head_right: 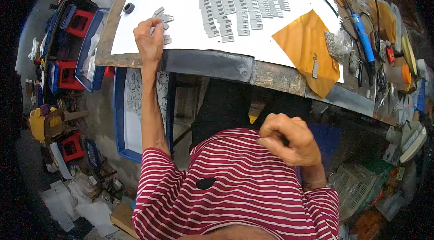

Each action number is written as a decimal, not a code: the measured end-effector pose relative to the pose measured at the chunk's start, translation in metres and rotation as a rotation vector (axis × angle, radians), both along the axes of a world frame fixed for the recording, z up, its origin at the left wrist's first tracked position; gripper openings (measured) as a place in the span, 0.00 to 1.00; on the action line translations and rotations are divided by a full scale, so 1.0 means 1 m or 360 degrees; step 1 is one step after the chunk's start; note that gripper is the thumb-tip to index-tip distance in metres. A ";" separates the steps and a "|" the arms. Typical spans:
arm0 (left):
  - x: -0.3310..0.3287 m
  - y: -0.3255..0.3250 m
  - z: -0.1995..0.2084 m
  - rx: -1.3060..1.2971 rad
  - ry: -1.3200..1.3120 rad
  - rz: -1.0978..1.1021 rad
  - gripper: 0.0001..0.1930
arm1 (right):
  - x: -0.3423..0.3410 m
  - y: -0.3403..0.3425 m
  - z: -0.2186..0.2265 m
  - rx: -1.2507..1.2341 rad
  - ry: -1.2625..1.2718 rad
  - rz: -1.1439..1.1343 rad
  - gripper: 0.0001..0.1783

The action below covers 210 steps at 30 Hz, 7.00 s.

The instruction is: Manually picking and placing small hardware components onto strips.

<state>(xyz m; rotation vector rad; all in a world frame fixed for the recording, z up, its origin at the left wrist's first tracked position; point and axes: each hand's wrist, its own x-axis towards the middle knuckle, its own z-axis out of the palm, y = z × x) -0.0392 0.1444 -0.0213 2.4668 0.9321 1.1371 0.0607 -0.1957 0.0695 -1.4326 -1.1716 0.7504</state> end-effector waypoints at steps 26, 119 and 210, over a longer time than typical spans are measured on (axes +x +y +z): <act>0.034 -0.037 -0.010 -0.0037 0.0040 -0.0450 0.07 | 0.040 0.008 -0.037 -0.0469 0.0164 -0.0438 0.04; 0.096 -0.177 0.004 -0.1343 -0.0163 -0.0973 0.08 | 0.116 0.039 -0.084 -0.0027 0.1354 -0.0830 0.06; 0.097 -0.169 0.010 -0.2147 -0.0443 -0.1152 0.06 | 0.076 0.058 -0.076 0.0202 -0.0583 -0.1097 0.03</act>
